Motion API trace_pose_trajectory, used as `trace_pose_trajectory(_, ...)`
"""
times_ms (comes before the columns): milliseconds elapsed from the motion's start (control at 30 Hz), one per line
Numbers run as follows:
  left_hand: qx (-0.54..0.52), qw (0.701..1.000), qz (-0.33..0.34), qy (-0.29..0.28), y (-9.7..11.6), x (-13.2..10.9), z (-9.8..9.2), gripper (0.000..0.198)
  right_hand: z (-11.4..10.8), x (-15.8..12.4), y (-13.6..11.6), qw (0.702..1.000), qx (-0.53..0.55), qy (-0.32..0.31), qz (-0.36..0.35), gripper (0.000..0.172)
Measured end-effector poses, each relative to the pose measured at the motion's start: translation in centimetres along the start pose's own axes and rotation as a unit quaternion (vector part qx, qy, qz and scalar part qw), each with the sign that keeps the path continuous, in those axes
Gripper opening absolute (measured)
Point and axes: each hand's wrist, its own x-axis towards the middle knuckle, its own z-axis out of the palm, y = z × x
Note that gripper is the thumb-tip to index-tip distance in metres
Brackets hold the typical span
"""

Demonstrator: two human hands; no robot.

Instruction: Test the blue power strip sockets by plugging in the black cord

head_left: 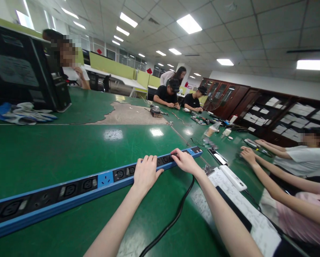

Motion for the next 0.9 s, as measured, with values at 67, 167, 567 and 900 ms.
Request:
trace_pose_trajectory(67, -0.001, 1.0, 0.0, 0.002, 0.0, -0.1, 0.0, 0.054, -0.4, 0.3, 0.1, 1.0, -0.018, -0.008, -0.016, 0.028)
trace_pose_trajectory(167, -0.005, 1.0, -0.001, 0.001, 0.0, -0.1, -0.1, 0.054, -1.1, 0.9, 0.2, 0.997, -0.022, -0.047, -0.051, 0.025)
trace_pose_trajectory(567, -0.011, 1.0, -0.004, 0.007, -0.2, -0.3, -0.5, 0.051, 2.4, -1.7, -1.5, 0.996, -0.044, 0.072, 0.022, 0.029)
trace_pose_trajectory(900, -0.019, 1.0, -0.014, 0.001, -0.2, -0.4, -0.4, 0.051, -0.4, 1.4, -2.0, 0.976, -0.216, -0.016, 0.023, 0.047)
